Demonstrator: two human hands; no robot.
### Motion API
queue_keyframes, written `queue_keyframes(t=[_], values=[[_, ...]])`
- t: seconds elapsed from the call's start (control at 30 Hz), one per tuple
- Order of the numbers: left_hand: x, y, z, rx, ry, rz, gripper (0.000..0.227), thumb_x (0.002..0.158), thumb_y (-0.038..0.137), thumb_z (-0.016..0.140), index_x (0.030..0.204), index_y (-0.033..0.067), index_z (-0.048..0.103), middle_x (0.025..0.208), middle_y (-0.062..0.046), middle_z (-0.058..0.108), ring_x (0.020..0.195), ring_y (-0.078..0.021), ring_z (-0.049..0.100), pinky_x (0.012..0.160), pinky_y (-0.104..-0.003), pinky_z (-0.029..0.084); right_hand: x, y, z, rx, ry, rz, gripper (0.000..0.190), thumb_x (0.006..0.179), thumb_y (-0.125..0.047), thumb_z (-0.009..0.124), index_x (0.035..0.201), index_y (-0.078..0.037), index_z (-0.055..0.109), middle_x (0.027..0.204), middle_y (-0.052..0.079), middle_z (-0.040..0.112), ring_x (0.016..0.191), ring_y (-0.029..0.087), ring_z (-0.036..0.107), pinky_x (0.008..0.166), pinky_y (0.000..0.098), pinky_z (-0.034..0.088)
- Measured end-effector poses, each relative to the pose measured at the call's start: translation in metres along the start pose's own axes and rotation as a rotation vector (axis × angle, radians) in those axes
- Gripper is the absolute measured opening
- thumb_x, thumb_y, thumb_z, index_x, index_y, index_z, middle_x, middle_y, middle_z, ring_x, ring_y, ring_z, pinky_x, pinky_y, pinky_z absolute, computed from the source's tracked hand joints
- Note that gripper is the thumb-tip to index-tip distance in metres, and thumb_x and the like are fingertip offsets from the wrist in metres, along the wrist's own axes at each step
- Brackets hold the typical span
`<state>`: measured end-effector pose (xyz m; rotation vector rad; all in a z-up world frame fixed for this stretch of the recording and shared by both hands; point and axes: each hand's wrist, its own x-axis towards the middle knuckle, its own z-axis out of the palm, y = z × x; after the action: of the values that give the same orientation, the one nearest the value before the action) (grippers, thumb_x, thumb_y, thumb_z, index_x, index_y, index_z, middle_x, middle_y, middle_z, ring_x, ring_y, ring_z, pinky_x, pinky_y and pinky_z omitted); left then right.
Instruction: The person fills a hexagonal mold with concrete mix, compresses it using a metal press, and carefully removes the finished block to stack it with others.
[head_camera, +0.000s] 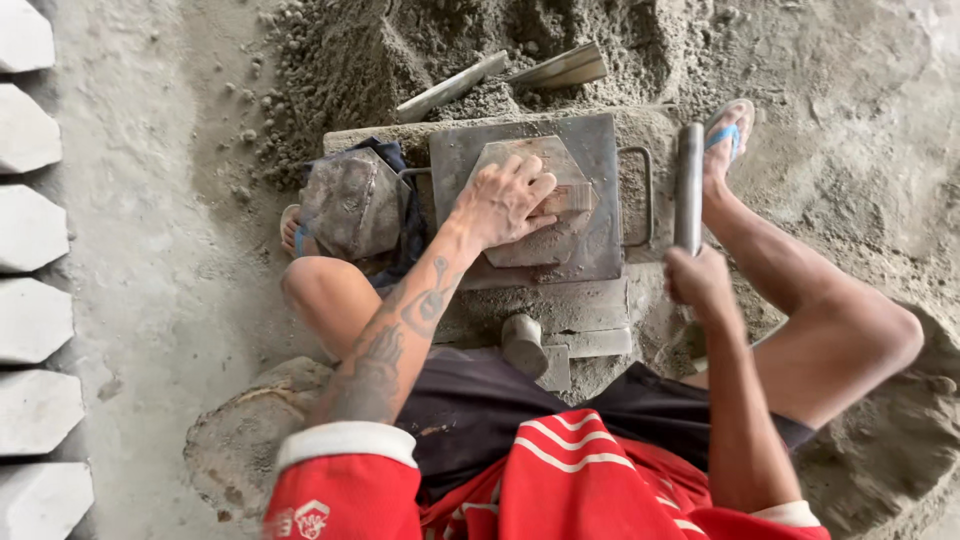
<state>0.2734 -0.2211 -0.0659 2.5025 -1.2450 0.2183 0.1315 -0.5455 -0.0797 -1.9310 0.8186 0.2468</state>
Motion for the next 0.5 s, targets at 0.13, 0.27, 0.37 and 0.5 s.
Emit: queue_keyframes(t=[0.13, 0.27, 0.37, 0.5], values=[[-0.006, 0.008, 0.000, 0.060, 0.043, -0.021, 0.049, 0.097, 0.063, 0.050, 0.093, 0.0148, 0.051, 0.090, -0.003, 0.044, 0.085, -0.0281, 0.060, 0.060, -0.043, 0.052, -0.085, -0.055, -0.012, 0.248, 0.012, 0.016, 0.023, 0.091, -0.021, 0.070, 0.079, -0.005, 0.058, 0.058, 0.009, 0.056, 0.041, 0.018, 0.056, 0.035, 0.0348, 0.045], [-0.007, 0.010, -0.005, 0.129, 0.091, -0.028, 0.040, 0.092, 0.054, 0.059, 0.096, 0.0150, 0.053, 0.094, -0.004, 0.046, 0.089, -0.0273, 0.058, 0.060, -0.040, 0.051, -0.113, -0.049, 0.006, 0.201, 0.019, -0.076, 0.029, 0.090, -0.022, 0.076, 0.072, -0.006, 0.060, 0.053, 0.011, 0.056, 0.041, 0.021, 0.060, 0.037, 0.0338, 0.047], [-0.010, 0.013, 0.006, 0.183, 0.101, -0.040, 0.046, 0.091, 0.062, 0.059, 0.094, 0.0170, 0.050, 0.093, -0.003, 0.044, 0.089, -0.0267, 0.055, 0.062, -0.041, 0.051, -0.160, -0.084, 0.033, 0.241, -0.066, -0.124, 0.026, 0.088, -0.014, 0.074, 0.070, -0.001, 0.060, 0.049, 0.013, 0.056, 0.038, 0.021, 0.058, 0.038, 0.0330, 0.048], [-0.012, 0.002, -0.025, 0.033, -0.090, -0.082, 0.055, 0.082, 0.053, 0.075, 0.108, 0.0127, 0.049, 0.103, -0.007, 0.048, 0.107, -0.0324, 0.057, 0.075, -0.046, 0.052, -0.179, -0.128, 0.059, 0.360, -0.196, -0.226, 0.024, 0.086, -0.013, 0.071, 0.068, -0.002, 0.061, 0.046, 0.012, 0.052, 0.037, 0.021, 0.058, 0.039, 0.0327, 0.049]])
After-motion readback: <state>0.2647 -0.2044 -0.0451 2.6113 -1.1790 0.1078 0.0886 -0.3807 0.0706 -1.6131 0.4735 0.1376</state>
